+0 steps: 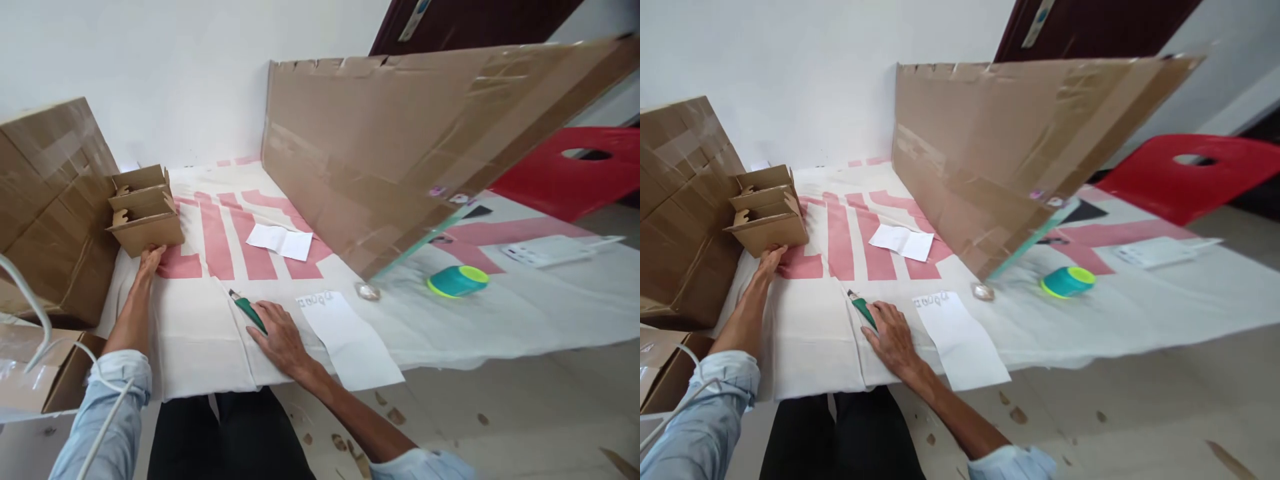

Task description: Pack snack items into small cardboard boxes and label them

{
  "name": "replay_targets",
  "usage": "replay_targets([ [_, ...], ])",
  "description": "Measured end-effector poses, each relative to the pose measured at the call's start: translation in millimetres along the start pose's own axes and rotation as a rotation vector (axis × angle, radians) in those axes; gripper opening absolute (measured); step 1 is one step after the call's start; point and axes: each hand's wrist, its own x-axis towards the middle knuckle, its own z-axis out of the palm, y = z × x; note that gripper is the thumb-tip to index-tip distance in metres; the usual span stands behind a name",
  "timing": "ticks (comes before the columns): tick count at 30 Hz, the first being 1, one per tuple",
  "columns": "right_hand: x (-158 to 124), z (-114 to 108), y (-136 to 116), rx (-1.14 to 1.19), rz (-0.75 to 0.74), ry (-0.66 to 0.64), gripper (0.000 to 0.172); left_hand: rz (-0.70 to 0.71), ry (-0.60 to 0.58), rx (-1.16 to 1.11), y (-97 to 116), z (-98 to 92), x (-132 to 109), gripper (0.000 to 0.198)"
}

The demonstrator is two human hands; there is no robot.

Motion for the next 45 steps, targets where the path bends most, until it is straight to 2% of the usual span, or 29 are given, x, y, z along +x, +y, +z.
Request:
replay_targets([
  [3, -1, 7, -1, -0.037, 0.000, 0.027, 0.045, -0.019, -0.069, -0.017, 14, 4.5, 12, 0.047],
  [6, 1, 8, 0, -0.057, -0.005, 0.028, 0.042, 0.008, -0.092, -0.021, 24, 8.9, 4, 0.059],
  [9, 1, 9, 2, -0.062, -0.022, 0.037, 0.041, 0.105, -0.139, -0.007, 28, 6.1, -38, 0.065],
  [12, -3, 12, 4, -0.067, -0.042, 0.068, 0.040, 0.211, -0.230, 0.036, 29, -11.8, -103, 0.072],
  [14, -7, 14, 6, -0.069, -0.052, 0.083, 0.039, 0.333, -0.332, 0.134, 31, -34.9, -147, 0.075],
  [16, -10, 16, 7, -0.072, -0.062, 0.090, 0.038, 0.449, -0.399, 0.290, 34, -67.4, -183, 0.079],
  [19, -13, 18, 7, -0.087, -0.080, 0.098, 0.038, 0.516, -0.401, 0.492, 41, -128.8, -217, 0.093],
  [22, -14, 19, 6, -0.108, -0.082, 0.111, 0.037, 0.486, -0.368, 0.684, 44, -190.9, -228, 0.103],
  [24, -13, 19, 4, -0.116, -0.077, 0.118, 0.036, 0.431, -0.382, 0.818, 44, -223.9, -227, 0.109],
  [26, -12, 18, 2, -0.116, -0.074, 0.118, 0.036, 0.337, -0.421, 0.950, 43, -246.7, -225, 0.113],
  [28, -10, 17, 0, -0.109, -0.075, 0.108, 0.036, 0.241, -0.481, 1.037, 41, -259.6, -222, 0.118],
  [30, -9, 16, -2, -0.107, -0.076, 0.096, 0.036, 0.195, -0.542, 1.078, 41, -264.9, -222, 0.123],
  [34, -8, 13, -4, -0.113, -0.074, 0.076, 0.037, 0.213, -0.611, 1.144, 38, -265.0, -226, 0.126],
  [36, -7, 12, -5, -0.108, -0.071, 0.071, 0.038, 0.266, -0.578, 1.177, 34, -264.4, -229, 0.124],
  [39, -6, 13, -6, -0.095, -0.060, 0.067, 0.039, 0.409, -0.501, 1.160, 28, -260.0, -229, 0.110],
  [42, -5, 16, -5, -0.083, -0.045, 0.076, 0.040, 0.528, -0.474, 1.089, 29, -235.6, -232, 0.101],
  [45, -6, 20, -2, -0.071, -0.051, 0.084, 0.040, 0.625, -0.458, 1.018, 38, -181.3, -242, 0.101],
])
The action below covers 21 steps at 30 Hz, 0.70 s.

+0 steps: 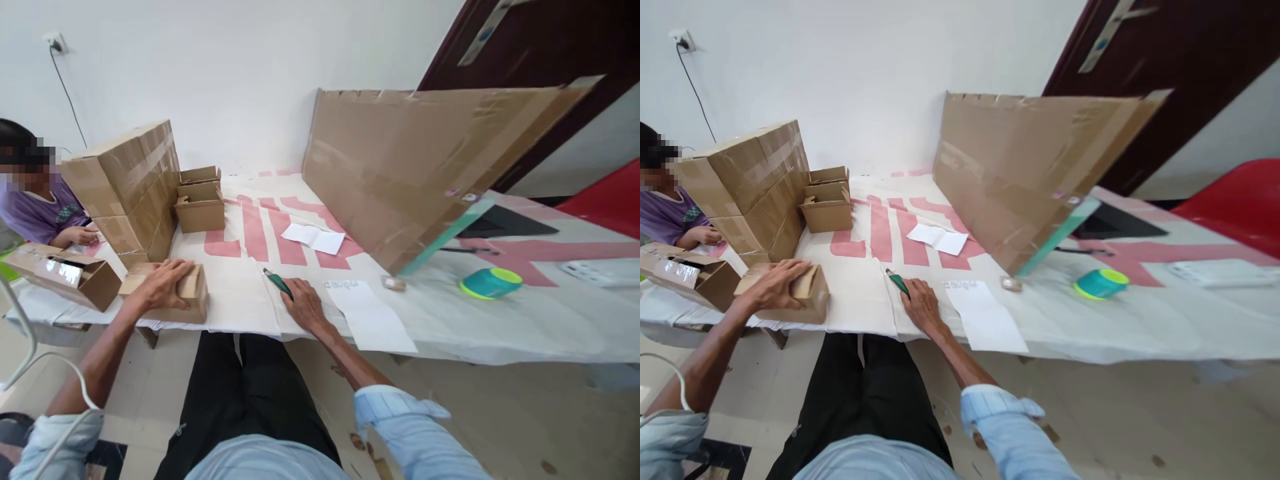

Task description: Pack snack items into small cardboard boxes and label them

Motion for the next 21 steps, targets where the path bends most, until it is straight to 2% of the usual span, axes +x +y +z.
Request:
replay_targets([
  [3, -2, 3, 6, 0.021, -0.015, 0.006, 0.039, -0.008, 0.086, -0.057, 52, 14.2, 28, 0.103],
  [5, -4, 4, 10, 0.033, -0.026, 0.009, 0.038, 0.043, 0.104, -0.173, 70, 16.5, 35, 0.110],
  [6, -4, 4, 12, 0.038, -0.034, 0.009, 0.037, 0.065, 0.144, -0.250, 70, 16.3, 34, 0.111],
  [8, -6, 5, 16, 0.040, -0.049, 0.005, 0.037, 0.070, 0.276, -0.420, 54, 17.2, 21, 0.114],
  [10, -7, 5, 17, 0.036, -0.046, 0.008, 0.036, 0.007, 0.414, -0.606, 24, 25.0, 2, 0.121],
  [11, -7, 6, 18, 0.035, -0.039, 0.013, 0.037, -0.037, 0.431, -0.721, 9, 32.5, -7, 0.129],
  [14, -9, 6, 17, 0.037, -0.032, 0.022, 0.039, -0.144, 0.319, -1.069, -20, 66.8, -25, 0.147],
  [16, -10, 6, 17, 0.034, -0.042, 0.021, 0.040, -0.143, 0.249, -1.240, -22, 91.4, -26, 0.151],
  [18, -10, 6, 17, 0.018, -0.048, 0.021, 0.038, -0.128, 0.229, -1.325, -15, 109.8, -22, 0.146],
  [21, -10, 4, 15, -0.013, -0.056, 0.008, 0.037, -0.106, 0.254, -1.329, 0, 122.4, -19, 0.138],
])
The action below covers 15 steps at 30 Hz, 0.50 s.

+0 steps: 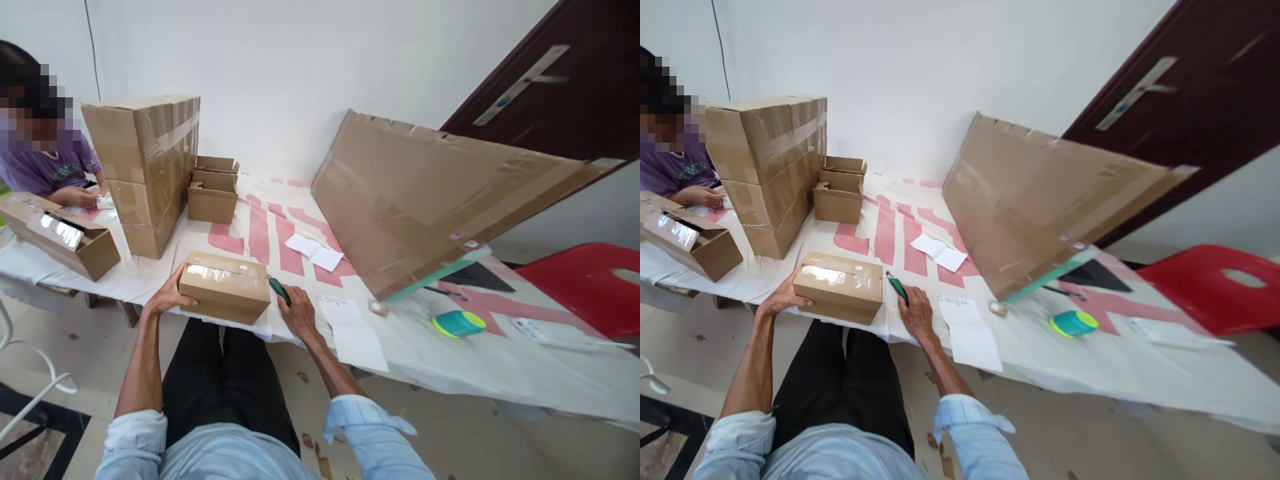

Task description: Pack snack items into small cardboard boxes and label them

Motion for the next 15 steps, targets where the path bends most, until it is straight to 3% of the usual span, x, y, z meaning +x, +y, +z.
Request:
replay_targets([
  [7, -5, -8, 0, 0.032, -0.008, -0.032, 0.037, 0.093, 0.155, 0.177, 7, 33.9, -14, 0.131],
  [15, -12, -8, 10, 0.053, 0.002, -0.030, 0.023, 0.161, 0.134, 0.297, 32, 54.7, -22, 0.134],
])
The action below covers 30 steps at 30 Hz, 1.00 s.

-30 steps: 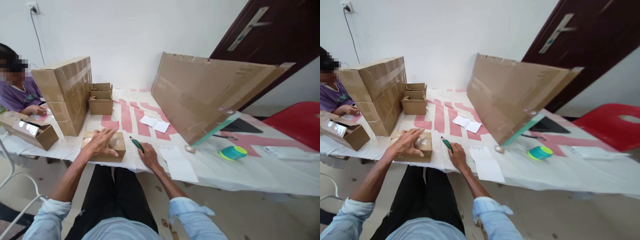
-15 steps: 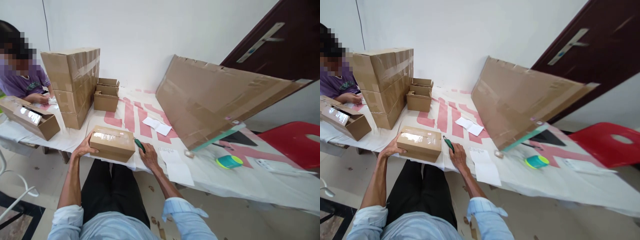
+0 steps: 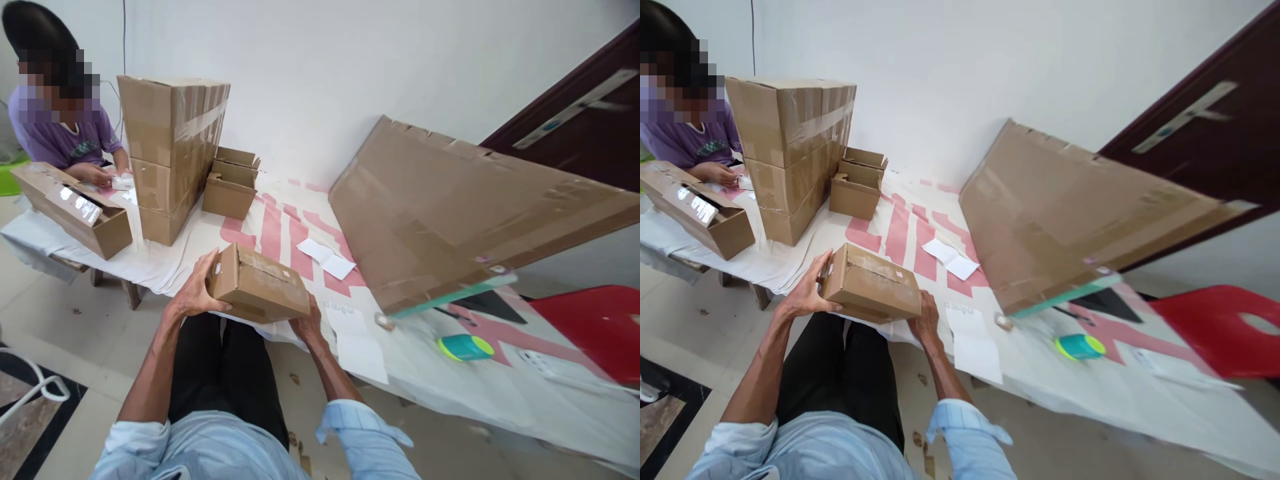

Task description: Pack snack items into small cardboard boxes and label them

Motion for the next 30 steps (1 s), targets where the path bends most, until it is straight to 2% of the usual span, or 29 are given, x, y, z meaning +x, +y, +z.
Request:
replay_targets([
  [5, 0, 1, 0, -0.005, -0.023, 0.016, 0.021, 0.026, 0.013, 0.031, 6, 1.5, -3, 0.129],
  [10, -1, -9, -9, 0.008, -0.056, -0.001, 0.018, 0.031, 0.069, 0.055, 13, 7.5, -2, 0.118],
  [14, 8, -22, -27, 0.129, 0.021, 0.033, 0.025, 0.065, 0.097, 0.099, 21, 10.5, -1, 0.112],
  [18, 46, -58, -54, 0.256, 0.197, 0.317, 0.039, 0.100, 0.127, 0.165, 28, 12.9, -1, 0.113],
  [20, 69, -87, -79, 0.257, 0.175, 0.405, 0.042, 0.115, 0.133, 0.194, 32, 15.7, 0, 0.113],
  [21, 78, -103, -96, 0.285, 0.094, 0.442, 0.038, 0.124, 0.138, 0.209, 34, 17.7, 0, 0.113],
  [23, 91, -133, -135, 0.313, -0.185, 0.378, 0.029, 0.139, 0.150, 0.237, 40, 22.8, 1, 0.114],
  [25, 97, -155, -177, 0.222, -0.452, 0.222, 0.020, 0.138, 0.165, 0.259, 47, 28.7, 2, 0.115],
  [26, 97, -162, -195, 0.153, -0.557, 0.104, 0.019, 0.132, 0.172, 0.266, 50, 31.6, 1, 0.114],
  [28, 98, -167, -224, -0.014, -0.687, -0.124, 0.016, 0.114, 0.191, 0.272, 54, 36.6, 0, 0.113],
  [30, 99, -166, -239, -0.166, -0.749, -0.273, 0.013, 0.095, 0.210, 0.265, 56, 40.0, -1, 0.111],
])
